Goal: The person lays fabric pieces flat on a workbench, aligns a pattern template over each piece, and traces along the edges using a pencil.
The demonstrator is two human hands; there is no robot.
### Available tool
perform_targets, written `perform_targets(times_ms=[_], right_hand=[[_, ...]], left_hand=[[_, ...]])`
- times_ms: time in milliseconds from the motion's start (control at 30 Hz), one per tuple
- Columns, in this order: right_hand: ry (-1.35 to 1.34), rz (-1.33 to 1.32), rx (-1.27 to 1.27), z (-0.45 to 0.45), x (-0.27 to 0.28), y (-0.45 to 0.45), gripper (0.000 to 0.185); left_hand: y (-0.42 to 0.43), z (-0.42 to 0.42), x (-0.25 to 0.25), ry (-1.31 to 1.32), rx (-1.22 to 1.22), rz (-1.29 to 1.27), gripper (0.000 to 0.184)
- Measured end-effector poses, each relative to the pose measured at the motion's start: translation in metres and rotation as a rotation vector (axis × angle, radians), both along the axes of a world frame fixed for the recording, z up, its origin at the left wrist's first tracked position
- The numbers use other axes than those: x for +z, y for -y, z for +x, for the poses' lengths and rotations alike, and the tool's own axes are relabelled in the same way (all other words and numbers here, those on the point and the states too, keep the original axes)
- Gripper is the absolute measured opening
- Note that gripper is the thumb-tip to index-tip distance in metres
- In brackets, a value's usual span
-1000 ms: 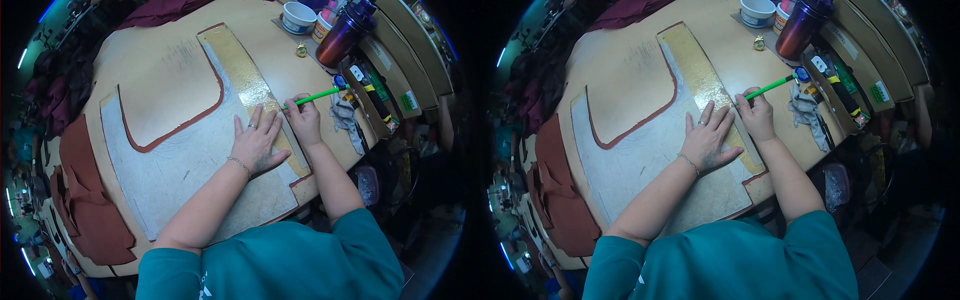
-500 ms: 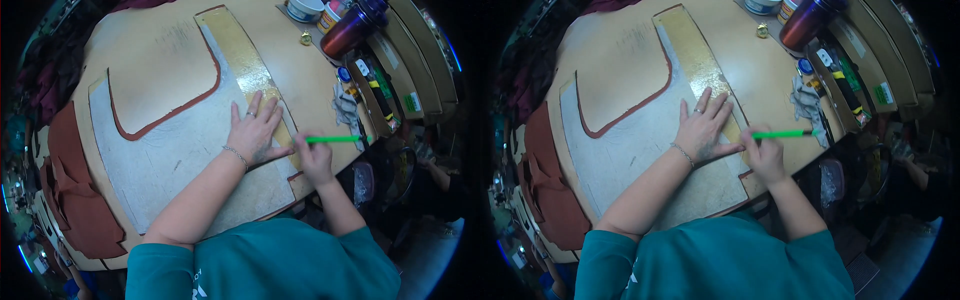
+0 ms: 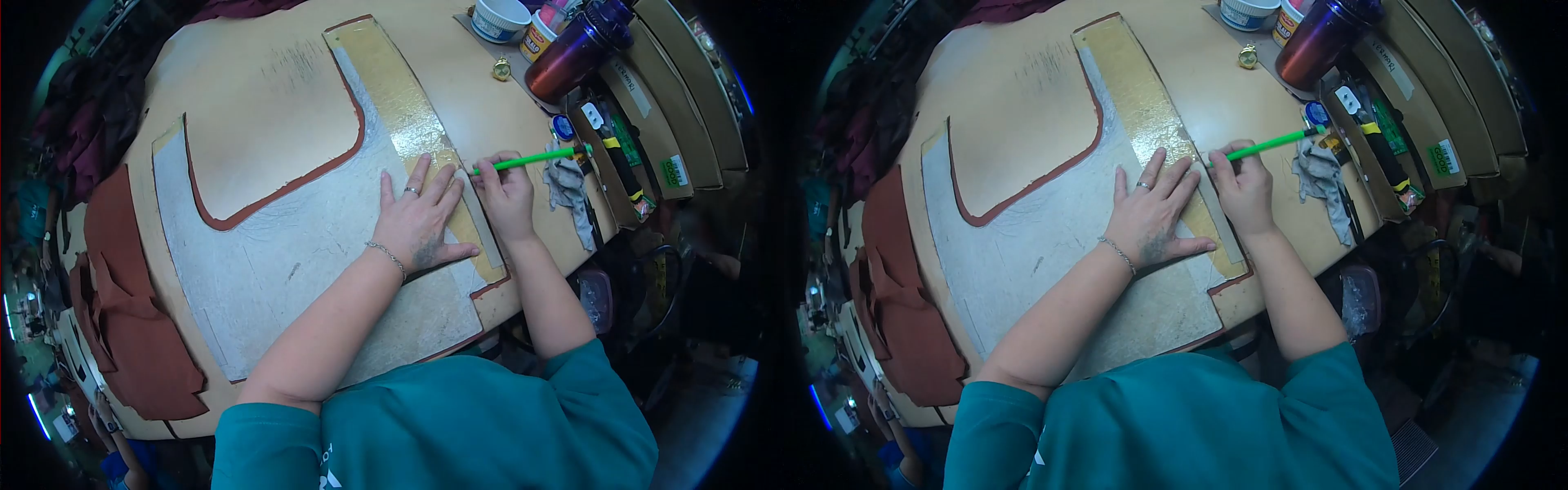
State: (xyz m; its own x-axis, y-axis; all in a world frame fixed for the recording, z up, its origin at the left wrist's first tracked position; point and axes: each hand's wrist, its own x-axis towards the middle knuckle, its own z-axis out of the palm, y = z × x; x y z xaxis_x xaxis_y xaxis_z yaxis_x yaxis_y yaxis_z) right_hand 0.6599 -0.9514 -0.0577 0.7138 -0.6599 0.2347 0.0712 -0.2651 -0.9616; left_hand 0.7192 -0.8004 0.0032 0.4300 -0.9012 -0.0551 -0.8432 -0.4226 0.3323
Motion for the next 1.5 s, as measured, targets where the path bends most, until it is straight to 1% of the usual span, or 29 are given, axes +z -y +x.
perform_targets(times_ms=[67,167,267,367,467,567,600,667,700,800,900,933,1000,1100,1133,1233,1333,1400,1467,1500], right_hand=[[0.005,-0.073,0.007,0.016,-0.004,0.004,0.014],[-0.111,-0.212,0.000,0.020,0.008,0.005,0.011],[-0.237,-0.334,0.025,-0.048,0.016,-0.011,0.009],[-0.153,-0.224,-0.042,-0.081,0.017,-0.028,0.009],[-0.183,-0.299,-0.049,-0.040,0.018,-0.017,0.010],[-0.141,-0.355,-0.080,-0.018,0.014,-0.011,0.010],[-0.138,-0.331,-0.055,-0.031,0.014,-0.014,0.010],[-0.186,-0.334,-0.034,-0.084,0.017,-0.025,0.011],[-0.206,-0.338,-0.019,-0.098,0.018,-0.027,0.011],[-0.252,-0.303,-0.004,-0.092,0.025,-0.028,0.011],[-0.166,-0.420,-0.031,-0.041,0.022,-0.018,0.010],[-0.185,-0.430,-0.023,-0.043,0.024,-0.019,0.010],[-0.230,-0.451,-0.012,-0.059,0.030,-0.022,0.011],[-0.222,-0.287,0.040,-0.114,0.029,-0.030,0.012],[-0.213,-0.309,0.015,-0.112,0.024,-0.030,0.012],[-0.189,-0.443,-0.020,-0.060,0.030,-0.024,0.012],[-0.194,-0.448,-0.017,-0.055,0.029,-0.021,0.011],[-0.295,-0.442,0.040,-0.102,0.041,-0.029,0.010],[-0.408,-0.423,0.123,-0.148,0.060,-0.034,0.010],[-0.377,-0.348,0.086,-0.157,0.066,-0.034,0.010]], left_hand=[[0.001,0.000,-0.002,0.033,0.002,0.019,0.091],[0.002,-0.002,-0.007,0.068,0.011,0.026,0.091],[0.001,-0.002,-0.006,0.082,0.005,0.038,0.092],[0.003,-0.001,-0.003,0.037,0.018,0.035,0.093],[0.004,-0.005,-0.006,0.094,0.006,0.040,0.093],[0.002,-0.004,-0.005,0.105,0.012,0.040,0.091],[0.002,-0.004,-0.009,0.113,0.013,0.026,0.092],[0.004,-0.004,-0.011,0.116,0.015,0.038,0.092],[0.005,-0.003,-0.005,0.115,0.017,0.067,0.093],[0.003,-0.011,-0.002,0.143,0.024,0.093,0.094],[0.005,-0.007,-0.016,0.195,0.023,0.052,0.094],[0.005,-0.007,-0.013,0.195,0.021,0.068,0.094],[0.004,-0.008,-0.011,0.187,0.022,0.075,0.094],[0.006,-0.007,-0.011,0.195,0.040,0.052,0.094],[0.006,-0.007,-0.011,0.209,0.037,0.064,0.093],[0.005,-0.009,-0.015,0.202,0.023,0.052,0.093],[0.004,-0.014,-0.003,0.178,0.032,0.071,0.093],[0.006,-0.012,0.003,0.163,0.037,0.082,0.093],[0.005,-0.011,-0.004,0.153,0.040,0.086,0.093],[0.004,-0.011,-0.008,0.152,0.042,0.087,0.093]])
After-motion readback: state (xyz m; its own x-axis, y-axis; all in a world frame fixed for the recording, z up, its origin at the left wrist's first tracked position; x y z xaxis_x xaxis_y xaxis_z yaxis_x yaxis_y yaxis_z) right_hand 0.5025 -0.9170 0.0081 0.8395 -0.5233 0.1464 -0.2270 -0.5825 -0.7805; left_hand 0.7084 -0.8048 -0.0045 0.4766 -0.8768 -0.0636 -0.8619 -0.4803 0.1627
